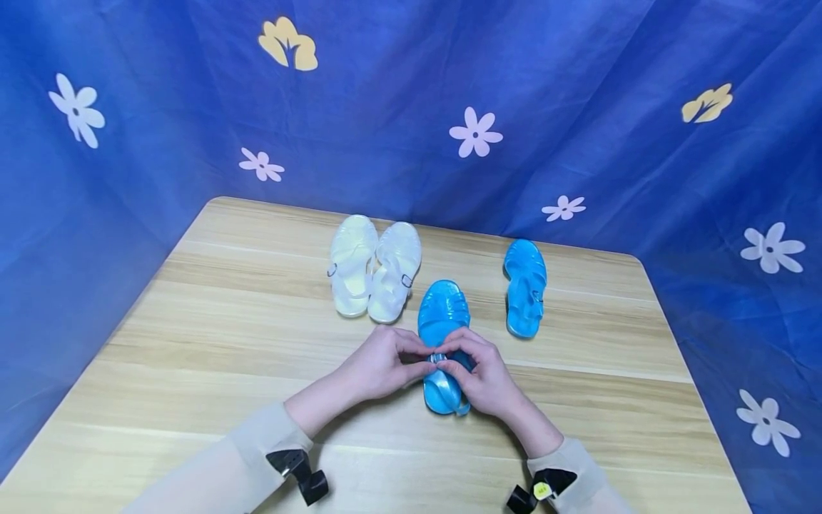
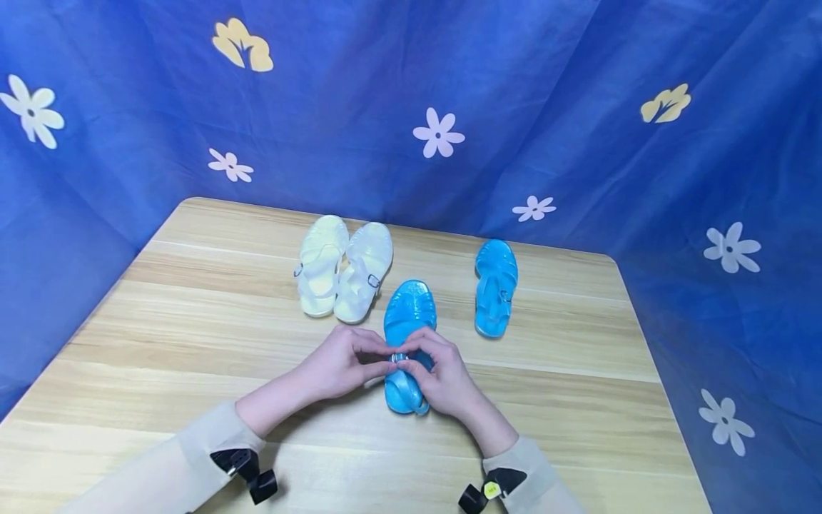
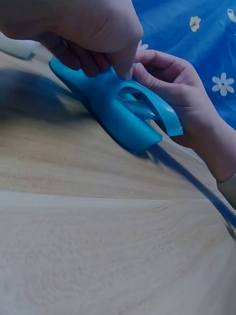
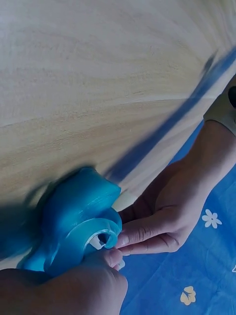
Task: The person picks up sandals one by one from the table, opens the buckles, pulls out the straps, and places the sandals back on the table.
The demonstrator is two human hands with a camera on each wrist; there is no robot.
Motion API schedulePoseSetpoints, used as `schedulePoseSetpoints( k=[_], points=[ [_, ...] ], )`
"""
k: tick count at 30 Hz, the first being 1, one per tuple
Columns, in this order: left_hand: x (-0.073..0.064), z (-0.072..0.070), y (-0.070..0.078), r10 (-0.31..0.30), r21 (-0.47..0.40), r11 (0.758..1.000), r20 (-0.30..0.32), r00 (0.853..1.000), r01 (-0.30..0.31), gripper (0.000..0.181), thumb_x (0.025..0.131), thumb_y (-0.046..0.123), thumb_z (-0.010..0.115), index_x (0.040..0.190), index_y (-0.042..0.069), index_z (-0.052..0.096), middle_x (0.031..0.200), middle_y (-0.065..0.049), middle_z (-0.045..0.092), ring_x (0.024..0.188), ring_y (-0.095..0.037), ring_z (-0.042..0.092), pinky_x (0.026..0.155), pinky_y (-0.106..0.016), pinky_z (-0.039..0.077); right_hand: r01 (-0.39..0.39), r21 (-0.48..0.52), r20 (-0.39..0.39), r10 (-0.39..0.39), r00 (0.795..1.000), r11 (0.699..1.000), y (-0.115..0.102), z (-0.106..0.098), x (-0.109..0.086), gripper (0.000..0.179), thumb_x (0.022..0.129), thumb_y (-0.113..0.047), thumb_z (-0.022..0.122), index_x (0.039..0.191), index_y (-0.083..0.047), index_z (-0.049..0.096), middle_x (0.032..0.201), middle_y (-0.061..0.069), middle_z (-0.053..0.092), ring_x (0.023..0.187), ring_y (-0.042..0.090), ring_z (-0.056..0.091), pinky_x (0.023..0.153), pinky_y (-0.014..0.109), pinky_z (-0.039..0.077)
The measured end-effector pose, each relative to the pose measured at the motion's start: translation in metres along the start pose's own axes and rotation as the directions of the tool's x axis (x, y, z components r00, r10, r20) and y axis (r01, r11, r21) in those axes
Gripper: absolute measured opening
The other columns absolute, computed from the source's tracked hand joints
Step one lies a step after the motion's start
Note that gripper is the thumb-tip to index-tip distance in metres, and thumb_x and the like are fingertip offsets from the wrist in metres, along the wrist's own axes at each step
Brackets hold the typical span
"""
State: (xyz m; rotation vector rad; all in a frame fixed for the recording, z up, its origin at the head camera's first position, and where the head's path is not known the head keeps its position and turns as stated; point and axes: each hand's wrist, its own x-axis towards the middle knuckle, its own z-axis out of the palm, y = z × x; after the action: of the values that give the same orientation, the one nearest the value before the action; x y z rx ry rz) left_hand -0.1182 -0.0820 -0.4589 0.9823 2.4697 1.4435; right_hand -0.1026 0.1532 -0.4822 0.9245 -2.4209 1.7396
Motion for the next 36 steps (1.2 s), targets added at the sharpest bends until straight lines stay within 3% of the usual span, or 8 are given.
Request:
schedulePoseSetpoints(
  k=[5, 13, 23, 29, 32, 36],
  points=[
    [0.001, 0.001, -0.002, 0.038, 0.046, 0.998, -0.012, 0.999, -0.037, 0.021, 0.094, 0.019, 0.084, 0.112, 0.008, 0.083, 0.106, 0.003, 0.080, 0.101, -0.005, 0.072, 0.089, -0.029, 0.059, -0.027, 0.025, 0.014, 0.027, 1.000, 0.999, 0.001, -0.001, -0.001, 0.017, 0.100, 0.003, 0.069, 0.112, -0.009, 0.073, 0.114, 0.001, 0.068, 0.111, 0.021, 0.064, 0.104, 0.030, 0.051],
    [0.000, 0.002, -0.004, 0.040, 0.066, 0.997, -0.045, 0.998, -0.037, 0.022, 0.093, 0.022, 0.085, 0.112, 0.011, 0.083, 0.105, 0.007, 0.079, 0.100, -0.006, 0.072, 0.087, -0.027, 0.059, -0.038, 0.068, 0.027, 0.036, 0.999, 0.997, 0.004, -0.004, -0.004, 0.017, 0.103, 0.002, 0.065, 0.116, -0.007, 0.070, 0.118, 0.006, 0.068, 0.114, 0.026, 0.064, 0.104, 0.030, 0.052],
    [0.004, 0.005, -0.005, 0.016, 0.017, 1.000, -0.051, 0.999, -0.016, 0.018, 0.092, 0.018, 0.086, 0.107, 0.009, 0.083, 0.102, 0.005, 0.079, 0.099, -0.006, 0.072, 0.087, -0.029, 0.060, -0.022, -0.119, 0.143, 0.039, 0.989, 0.993, -0.007, -0.016, 0.009, 0.013, 0.102, -0.013, 0.073, 0.115, -0.011, 0.073, 0.112, -0.004, 0.071, 0.103, 0.015, 0.067, 0.092, 0.038, 0.058],
    [0.004, 0.006, -0.006, 0.005, -0.012, 1.000, -0.035, 0.999, -0.006, 0.017, 0.092, 0.016, 0.086, 0.106, 0.007, 0.083, 0.102, 0.002, 0.079, 0.099, -0.009, 0.073, 0.087, -0.030, 0.060, -0.021, -0.181, 0.205, 0.059, 0.977, 0.983, -0.016, -0.021, 0.014, 0.014, 0.103, -0.012, 0.072, 0.116, -0.009, 0.073, 0.114, -0.002, 0.071, 0.104, 0.013, 0.067, 0.093, 0.039, 0.058],
    [0.004, 0.006, -0.007, 0.023, -0.006, 1.000, -0.038, 0.999, -0.024, 0.017, 0.092, 0.016, 0.085, 0.107, 0.007, 0.083, 0.102, 0.003, 0.079, 0.099, -0.008, 0.073, 0.087, -0.028, 0.060, 0.002, -0.215, 0.204, 0.043, 0.978, 0.977, -0.015, -0.019, 0.012, 0.012, 0.103, -0.008, 0.069, 0.115, -0.009, 0.070, 0.115, -0.003, 0.069, 0.107, 0.012, 0.066, 0.096, 0.037, 0.057],
    [0.003, 0.008, -0.009, 0.056, 0.014, 0.998, -0.052, 0.997, -0.055, 0.017, 0.093, 0.018, 0.085, 0.107, 0.008, 0.083, 0.101, 0.004, 0.079, 0.098, -0.006, 0.072, 0.085, -0.027, 0.060, 0.063, -0.216, 0.146, -0.031, 0.989, 0.974, -0.007, -0.012, 0.007, 0.011, 0.103, -0.002, 0.067, 0.113, -0.009, 0.067, 0.113, -0.002, 0.067, 0.105, 0.014, 0.065, 0.095, 0.036, 0.057]
  ],
)
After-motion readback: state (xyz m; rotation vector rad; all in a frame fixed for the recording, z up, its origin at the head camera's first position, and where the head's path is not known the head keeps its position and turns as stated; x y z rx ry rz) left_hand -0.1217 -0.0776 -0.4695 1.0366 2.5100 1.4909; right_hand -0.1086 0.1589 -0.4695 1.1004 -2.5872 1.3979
